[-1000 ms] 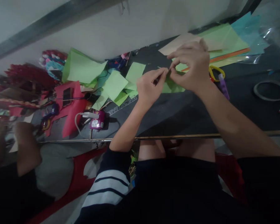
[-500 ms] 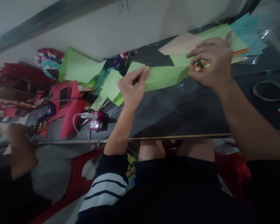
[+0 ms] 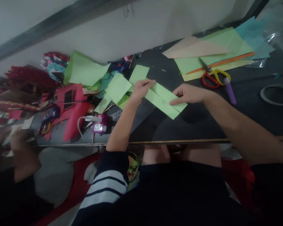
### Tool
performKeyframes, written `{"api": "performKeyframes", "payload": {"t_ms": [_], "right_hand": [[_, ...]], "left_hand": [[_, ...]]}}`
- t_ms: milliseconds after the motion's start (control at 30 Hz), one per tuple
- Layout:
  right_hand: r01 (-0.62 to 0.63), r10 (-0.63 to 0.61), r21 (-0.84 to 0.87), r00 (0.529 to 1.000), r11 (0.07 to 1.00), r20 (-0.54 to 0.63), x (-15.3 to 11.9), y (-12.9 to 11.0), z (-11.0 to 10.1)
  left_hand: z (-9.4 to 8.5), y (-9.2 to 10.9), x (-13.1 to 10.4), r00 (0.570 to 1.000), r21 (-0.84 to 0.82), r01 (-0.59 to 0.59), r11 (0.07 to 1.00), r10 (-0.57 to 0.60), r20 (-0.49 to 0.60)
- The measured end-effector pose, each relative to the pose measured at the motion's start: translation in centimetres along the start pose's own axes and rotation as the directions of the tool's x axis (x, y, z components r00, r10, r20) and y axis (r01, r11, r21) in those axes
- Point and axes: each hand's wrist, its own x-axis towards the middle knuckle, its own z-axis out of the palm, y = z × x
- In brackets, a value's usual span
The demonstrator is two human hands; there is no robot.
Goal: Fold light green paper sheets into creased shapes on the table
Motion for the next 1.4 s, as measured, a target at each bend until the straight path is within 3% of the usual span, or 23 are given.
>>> {"api": "performKeyframes", "payload": {"t_ms": [67, 133, 200, 267, 400, 467, 567, 633, 733, 1033, 1200, 1267, 1400], "right_hand": [[-0.056, 0.056, 0.028, 0.998, 0.998, 0.015, 0.3, 0.7, 1.1], [-0.053, 0.075, 0.138, 0.984, 0.989, -0.162, 0.6, 1.6, 1.7], [-0.007, 0.092, 0.239, 0.933, 0.971, -0.347, 1.0, 2.5, 2.2], [-0.003, 0.125, 0.285, 0.903, 0.959, -0.410, 1.2, 3.1, 2.7], [-0.061, 0.160, 0.267, 0.918, 0.962, -0.364, 1.3, 3.5, 3.3], [-0.063, 0.151, 0.262, 0.931, 0.963, -0.332, 1.3, 3.7, 3.4], [-0.041, 0.128, 0.297, 0.951, 0.954, -0.280, 1.3, 4.0, 3.3], [-0.033, 0.124, 0.326, 0.957, 0.945, -0.262, 1.3, 4.2, 3.2], [-0.034, 0.120, 0.321, 0.960, 0.946, -0.252, 1.2, 4.3, 3.2], [-0.160, 0.226, 0.287, 0.950, 0.944, -0.214, 1.4, 3.9, 3.7], [-0.121, 0.178, 0.240, 0.957, 0.963, -0.228, 1.2, 3.9, 3.6], [-0.101, 0.161, 0.248, 0.959, 0.963, -0.235, 1.1, 4.0, 3.5], [-0.055, 0.132, 0.251, 0.946, 0.966, -0.298, 1.0, 4.1, 3.5]], "left_hand": [[0.2, -1.1, 0.6, 0.997, -0.088, 0.002, 0.996, -0.009, -0.079], [0.6, -2.4, 0.7, 0.993, -0.191, 0.024, 0.981, -0.046, -0.110], [1.4, -3.8, 0.3, 0.996, -0.250, 0.068, 0.966, -0.081, -0.042], [2.6, -4.9, -0.3, 0.997, -0.251, 0.075, 0.965, -0.066, 0.042], [4.7, -5.9, -0.9, 0.996, -0.237, 0.030, 0.971, -0.008, 0.093], [5.1, -5.8, -0.8, 0.992, -0.251, 0.087, 0.964, -0.062, 0.108], [5.3, -5.5, -0.6, 0.963, -0.305, 0.211, 0.929, -0.143, 0.230], [5.4, -5.2, -0.7, 0.939, -0.348, 0.265, 0.899, -0.159, 0.304], [5.7, -4.9, -1.1, 0.931, -0.386, 0.285, 0.877, -0.157, 0.329], [4.3, -4.9, -2.7, 0.936, -0.315, 0.253, 0.915, -0.149, 0.319], [4.1, -5.0, -2.7, 0.941, -0.290, 0.211, 0.934, -0.114, 0.319], [4.1, -5.2, -2.5, 0.957, -0.280, 0.169, 0.945, -0.089, 0.277], [3.9, -5.4, -2.2, 0.996, -0.223, 0.005, 0.975, 0.016, 0.091]]}}
